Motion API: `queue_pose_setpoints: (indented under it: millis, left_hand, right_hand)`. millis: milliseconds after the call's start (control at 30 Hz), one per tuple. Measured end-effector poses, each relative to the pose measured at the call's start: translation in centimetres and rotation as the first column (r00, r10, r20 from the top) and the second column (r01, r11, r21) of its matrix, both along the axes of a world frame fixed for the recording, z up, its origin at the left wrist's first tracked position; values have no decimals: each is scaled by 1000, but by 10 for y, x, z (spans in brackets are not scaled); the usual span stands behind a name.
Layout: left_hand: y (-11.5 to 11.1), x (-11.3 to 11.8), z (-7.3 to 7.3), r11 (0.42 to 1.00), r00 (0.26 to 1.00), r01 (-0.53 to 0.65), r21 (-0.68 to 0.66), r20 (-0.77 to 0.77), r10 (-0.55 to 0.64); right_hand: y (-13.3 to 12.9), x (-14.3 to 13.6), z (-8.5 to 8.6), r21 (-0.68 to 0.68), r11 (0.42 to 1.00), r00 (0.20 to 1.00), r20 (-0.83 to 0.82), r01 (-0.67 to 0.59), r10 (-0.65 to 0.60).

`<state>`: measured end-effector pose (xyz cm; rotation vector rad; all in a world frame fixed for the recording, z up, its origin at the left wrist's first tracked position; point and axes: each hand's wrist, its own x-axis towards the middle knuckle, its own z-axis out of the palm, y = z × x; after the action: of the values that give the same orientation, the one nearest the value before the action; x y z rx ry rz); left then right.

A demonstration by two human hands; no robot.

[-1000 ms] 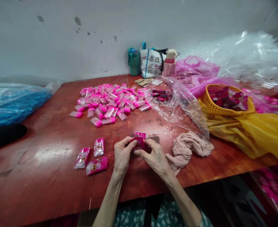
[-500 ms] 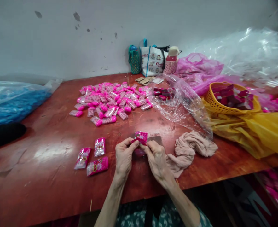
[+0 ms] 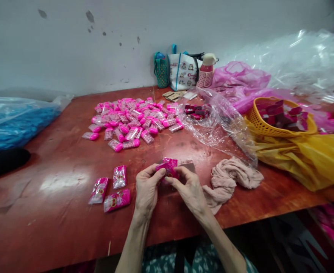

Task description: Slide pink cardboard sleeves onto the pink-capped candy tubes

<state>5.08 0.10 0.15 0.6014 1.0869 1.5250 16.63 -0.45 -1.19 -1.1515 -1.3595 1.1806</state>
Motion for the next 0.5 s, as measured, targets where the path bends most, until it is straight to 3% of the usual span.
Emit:
queue_pose_setpoints:
  millis: [233, 400, 500]
  left_hand:
    - [0, -2, -6, 1000, 1000, -2, -10, 25, 2]
    - [-3, -3, -1, 1000, 1000, -5, 1, 4, 5]
    - [-5, -4, 3, 997, 991, -10, 78, -130, 20]
  right_hand:
    - [-5, -2, 1, 62, 997, 994, 90, 51, -56]
    - [-6, -2, 2, 133, 991, 981, 188, 28, -53]
    - [-4, 1, 0, 151, 989, 970, 243, -8, -29]
